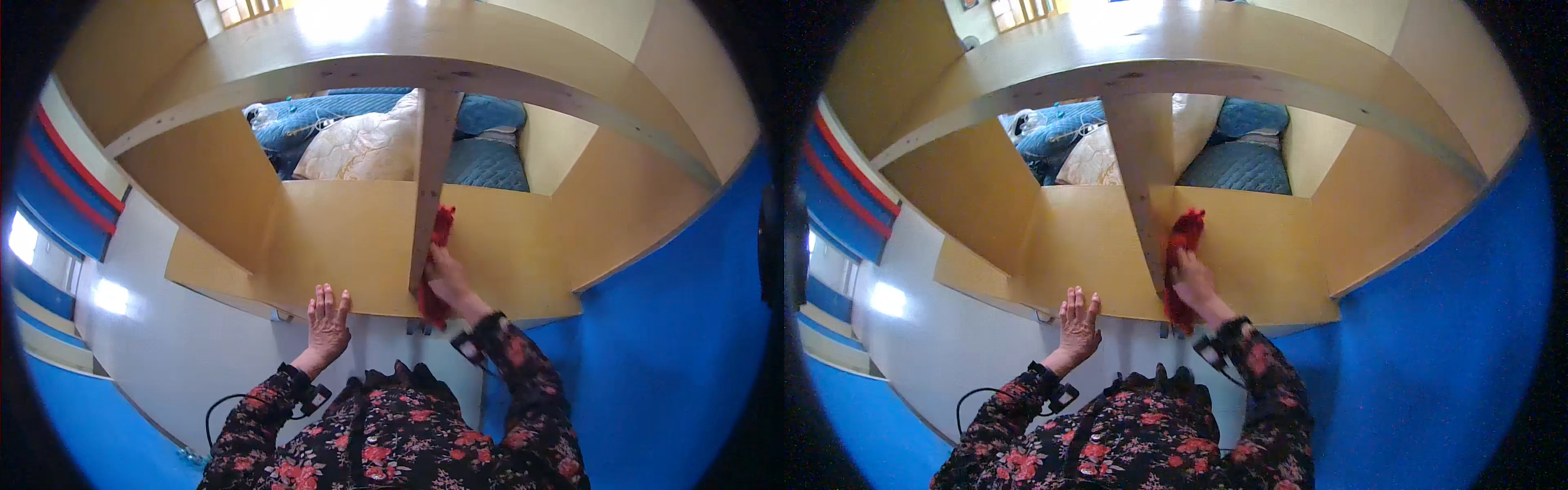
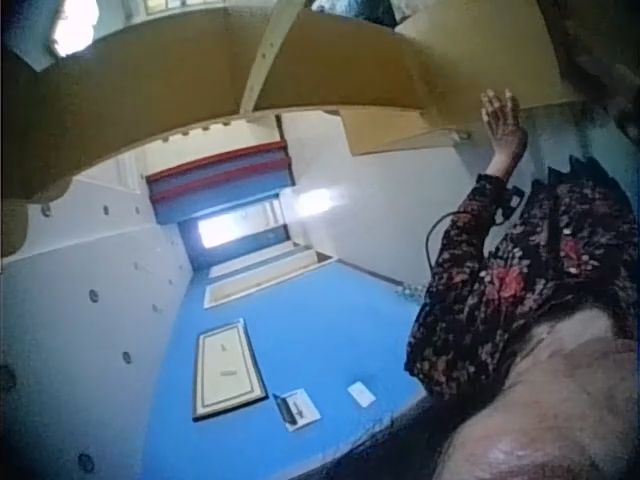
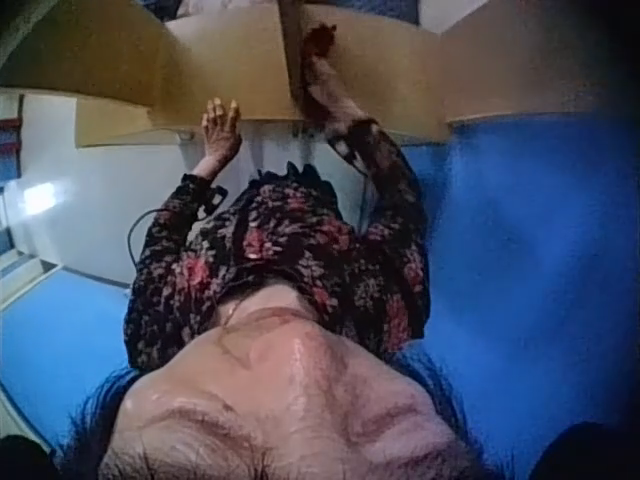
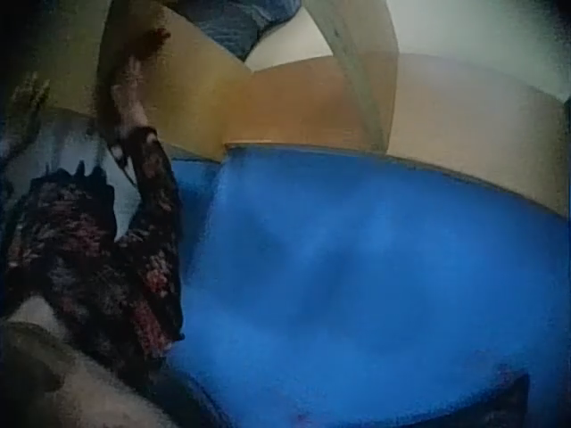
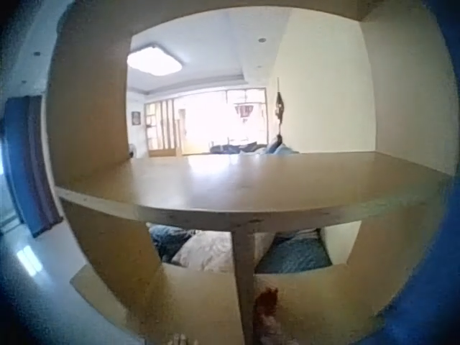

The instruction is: Wiping a wooden shelving unit with a red cloth.

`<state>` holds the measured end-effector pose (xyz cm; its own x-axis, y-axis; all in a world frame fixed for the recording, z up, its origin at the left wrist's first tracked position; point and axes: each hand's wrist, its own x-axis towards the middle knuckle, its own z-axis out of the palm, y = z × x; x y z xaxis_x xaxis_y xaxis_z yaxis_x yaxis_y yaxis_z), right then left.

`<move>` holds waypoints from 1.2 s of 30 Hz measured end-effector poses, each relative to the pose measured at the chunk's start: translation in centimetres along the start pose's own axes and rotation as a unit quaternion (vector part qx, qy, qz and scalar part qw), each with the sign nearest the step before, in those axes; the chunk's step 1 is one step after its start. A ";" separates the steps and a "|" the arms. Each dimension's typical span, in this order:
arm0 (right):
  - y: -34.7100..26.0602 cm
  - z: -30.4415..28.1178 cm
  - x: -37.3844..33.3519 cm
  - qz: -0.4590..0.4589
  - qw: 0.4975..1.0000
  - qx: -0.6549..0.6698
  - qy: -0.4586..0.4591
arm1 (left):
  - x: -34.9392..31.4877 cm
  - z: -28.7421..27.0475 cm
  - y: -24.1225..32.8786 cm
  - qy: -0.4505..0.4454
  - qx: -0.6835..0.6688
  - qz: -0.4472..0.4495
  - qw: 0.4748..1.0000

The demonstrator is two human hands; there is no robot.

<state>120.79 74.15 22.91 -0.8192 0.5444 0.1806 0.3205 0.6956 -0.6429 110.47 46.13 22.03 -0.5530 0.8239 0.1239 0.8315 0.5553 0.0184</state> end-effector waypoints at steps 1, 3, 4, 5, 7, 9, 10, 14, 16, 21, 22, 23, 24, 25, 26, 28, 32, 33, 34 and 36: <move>-1.1 -2.3 -2.9 -0.024 0.993 -0.100 -0.056 | 0.4 0.2 0.1 0.007 0.002 0.012 1.000; -3.2 -4.9 -7.7 -0.043 0.962 -0.224 -0.152 | 1.1 -0.3 0.6 -0.014 -0.023 0.011 1.000; -3.9 -5.5 -9.4 -0.044 0.949 -0.247 -0.189 | 1.3 -1.0 0.8 -0.036 -0.038 0.009 0.999; -3.8 -5.4 -10.6 -0.045 0.946 -0.255 -0.193 | 1.5 -2.0 0.8 -0.034 -0.047 0.006 0.998; -3.1 -5.2 -12.1 -0.013 0.982 -0.021 -0.187 | 2.1 -3.2 0.8 -0.114 -0.161 -0.004 0.980; -5.5 -4.7 -11.3 -0.015 0.985 0.060 -0.164 | 2.7 -3.3 0.7 -0.222 -0.447 -0.018 0.867; -7.3 -4.4 -10.6 -0.013 0.980 0.149 -0.132 | 3.0 -3.6 0.8 -0.306 -0.679 -0.021 0.667; -13.0 -2.5 -7.8 -0.019 0.954 0.267 -0.135 | 3.3 -7.5 3.8 -0.262 -0.833 -0.109 0.474; -13.2 -1.9 -8.1 -0.022 0.953 0.263 -0.149 | 3.4 -6.9 3.6 -0.220 -0.868 -0.123 0.428; -11.2 -4.3 -9.1 -0.040 0.980 0.168 -0.095 | 5.8 -7.5 1.4 -0.081 -0.825 -0.116 0.548; -9.6 -5.0 -9.4 -0.062 0.995 0.073 -0.027 | 6.7 -7.6 0.9 -0.004 -0.750 -0.075 0.657; -7.0 -5.2 -9.9 -0.016 0.997 0.076 0.006 | 7.5 -8.2 1.1 -0.008 -0.729 -0.070 0.680; -4.3 -5.1 -10.1 0.027 0.996 0.079 0.039 | 7.9 -7.7 1.7 -0.004 -0.730 -0.074 0.679; -2.5 -5.2 -9.8 0.022 0.996 0.079 0.033 | 8.7 -6.1 2.4 -0.024 -0.531 -0.007 0.847; -0.8 -5.3 -9.4 0.022 0.997 -0.035 0.072 | 9.6 -4.1 3.1 -0.046 -0.292 0.059 0.954; 2.0 -4.7 -9.0 0.020 0.982 -0.150 0.114 | 11.1 -0.4 4.8 -0.068 -0.171 0.171 0.968; 3.3 -2.7 -8.8 0.038 0.941 -0.262 0.211 | 17.6 1.0 5.4 -0.060 -0.164 0.151 0.973; 3.0 -2.4 -8.7 0.046 0.930 -0.289 0.225 | 19.4 1.4 5.3 -0.047 -0.150 0.142 0.977; 2.7 -2.3 -8.7 0.047 0.929 -0.290 0.227 | 21.1 1.7 4.9 -0.029 -0.145 0.134 0.980; 2.7 -2.3 -8.5 0.050 0.926 -0.312 0.205 | 25.2 2.3 4.7 -0.022 -0.159 0.084 0.984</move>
<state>129.69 72.48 21.39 -0.5617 0.6643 0.4931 0.7024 0.6979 -0.1399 100.29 69.75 22.98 -0.4018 0.9092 0.1095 0.8827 0.3527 0.3106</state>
